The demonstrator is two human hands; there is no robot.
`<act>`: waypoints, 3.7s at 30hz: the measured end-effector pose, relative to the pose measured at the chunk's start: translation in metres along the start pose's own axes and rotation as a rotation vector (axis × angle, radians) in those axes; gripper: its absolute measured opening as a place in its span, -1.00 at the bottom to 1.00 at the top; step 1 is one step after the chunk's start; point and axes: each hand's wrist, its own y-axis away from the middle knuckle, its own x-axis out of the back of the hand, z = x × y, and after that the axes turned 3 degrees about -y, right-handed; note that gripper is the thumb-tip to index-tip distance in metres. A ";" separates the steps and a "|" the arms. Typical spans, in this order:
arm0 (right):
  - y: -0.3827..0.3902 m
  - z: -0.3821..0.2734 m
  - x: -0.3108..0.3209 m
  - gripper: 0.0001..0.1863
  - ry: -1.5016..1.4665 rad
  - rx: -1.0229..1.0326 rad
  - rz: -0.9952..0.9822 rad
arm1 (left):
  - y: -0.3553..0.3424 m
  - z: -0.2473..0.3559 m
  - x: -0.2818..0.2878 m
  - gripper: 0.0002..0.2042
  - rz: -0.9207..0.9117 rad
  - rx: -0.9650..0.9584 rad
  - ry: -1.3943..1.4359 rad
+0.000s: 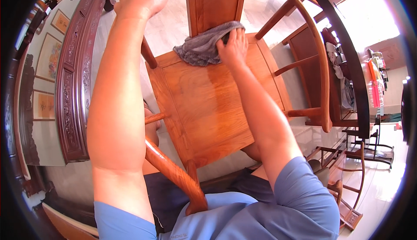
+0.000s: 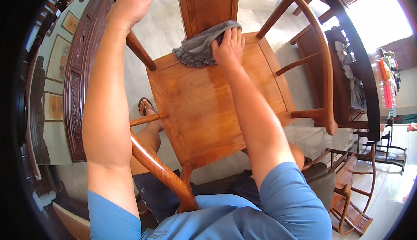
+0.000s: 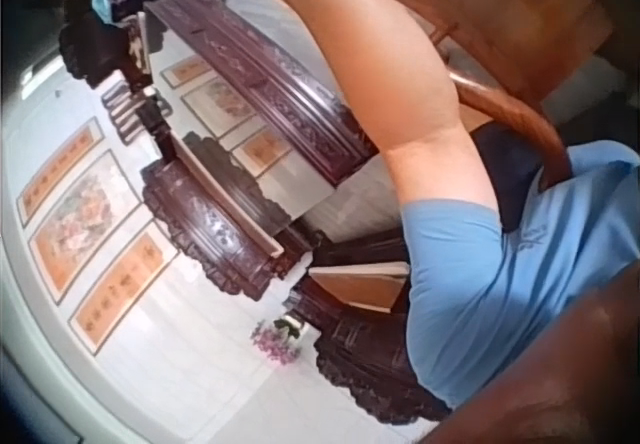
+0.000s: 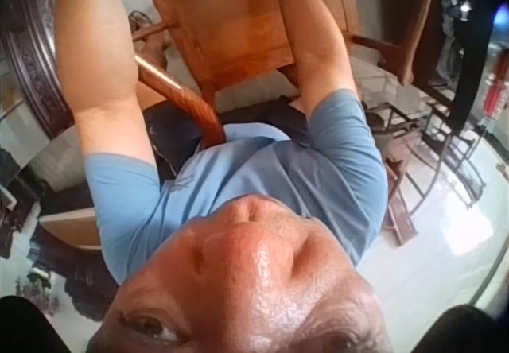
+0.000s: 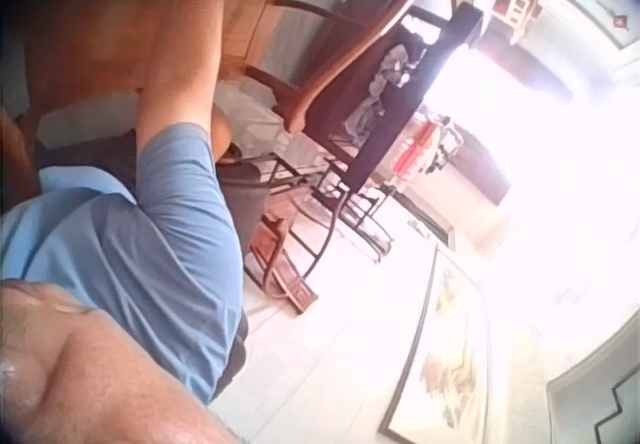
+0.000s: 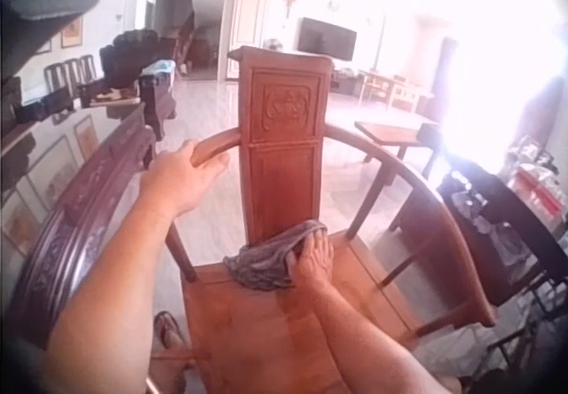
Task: The person wipes a wooden chair with a cloth, cleaning the armrests, backrest, and seat.
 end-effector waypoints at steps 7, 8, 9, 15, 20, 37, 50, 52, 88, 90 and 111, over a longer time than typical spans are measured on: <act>0.031 -0.112 -0.036 -0.06 -0.028 -0.163 -0.229 | 0.002 -0.008 -0.005 -0.24 0.079 -0.012 0.026; 0.030 -0.118 -0.030 -0.03 -0.056 -0.173 -0.262 | -0.001 -0.008 -0.006 -0.26 0.078 -0.032 0.053; 0.034 -0.116 -0.030 -0.07 -0.023 -0.119 -0.222 | -0.003 -0.008 -0.007 -0.28 0.076 -0.053 0.079; 0.003 -0.017 0.017 -0.32 0.450 0.221 -0.405 | -0.008 -0.018 -0.010 -0.33 0.074 -0.111 0.202; -0.019 0.024 0.026 -0.64 0.230 0.392 -0.126 | -0.010 -0.023 -0.015 -0.33 0.074 -0.123 0.233; -0.047 0.039 0.023 -0.73 0.375 0.436 -0.088 | 0.000 -0.018 -0.010 -0.59 -0.035 -0.161 0.474; -0.012 -0.051 -0.029 -0.89 -0.151 0.354 -0.039 | -0.029 -0.055 -0.030 -0.05 -0.057 -0.169 0.346; -0.021 -0.035 -0.012 -0.77 -0.096 0.354 -0.168 | -0.030 -0.057 -0.031 -0.01 -0.035 -0.118 0.313; -0.006 -0.066 -0.036 -0.76 -0.044 0.078 -0.254 | -0.026 -0.051 -0.034 0.02 -0.008 -0.124 0.315; 0.002 -0.062 -0.030 -0.73 -0.175 0.053 -0.161 | -0.021 -0.046 -0.034 -0.22 0.059 -0.174 0.176; -0.008 -0.084 -0.030 -0.87 -0.253 -0.032 -0.036 | -0.016 -0.040 -0.021 -0.15 -0.021 -0.140 0.248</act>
